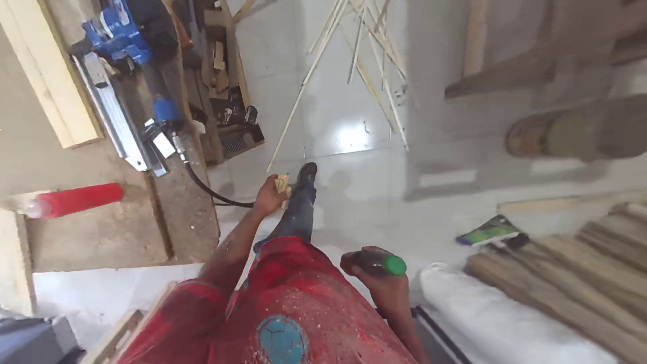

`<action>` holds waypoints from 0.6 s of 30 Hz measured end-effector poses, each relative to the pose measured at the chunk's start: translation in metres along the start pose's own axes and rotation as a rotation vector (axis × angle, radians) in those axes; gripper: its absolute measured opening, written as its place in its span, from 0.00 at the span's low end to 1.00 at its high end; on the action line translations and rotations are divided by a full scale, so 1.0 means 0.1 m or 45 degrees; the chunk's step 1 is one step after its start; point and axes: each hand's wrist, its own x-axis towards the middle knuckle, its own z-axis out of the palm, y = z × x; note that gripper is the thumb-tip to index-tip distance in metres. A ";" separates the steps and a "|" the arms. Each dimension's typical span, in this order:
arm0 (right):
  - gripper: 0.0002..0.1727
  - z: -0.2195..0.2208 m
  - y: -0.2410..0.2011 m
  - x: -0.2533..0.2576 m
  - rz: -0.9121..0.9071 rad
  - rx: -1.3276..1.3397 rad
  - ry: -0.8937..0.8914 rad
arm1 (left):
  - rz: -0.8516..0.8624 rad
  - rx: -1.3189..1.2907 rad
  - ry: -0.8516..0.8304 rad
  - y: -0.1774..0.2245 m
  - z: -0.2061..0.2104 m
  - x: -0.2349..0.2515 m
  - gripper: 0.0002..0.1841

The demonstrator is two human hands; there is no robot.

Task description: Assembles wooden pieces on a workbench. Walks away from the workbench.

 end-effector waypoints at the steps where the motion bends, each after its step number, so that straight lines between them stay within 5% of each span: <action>1: 0.40 -0.12 -0.11 0.19 0.010 -0.026 -0.035 | -0.064 0.010 0.035 0.09 -0.02 0.15 0.46; 10: 0.43 -0.74 -1.25 2.00 -0.032 -0.497 -0.131 | -0.347 0.048 0.233 0.92 -0.83 0.80 0.47; 18: 0.44 -0.81 -2.09 3.54 -0.163 -0.711 -0.443 | -0.493 -0.116 0.420 1.41 -0.84 1.09 0.46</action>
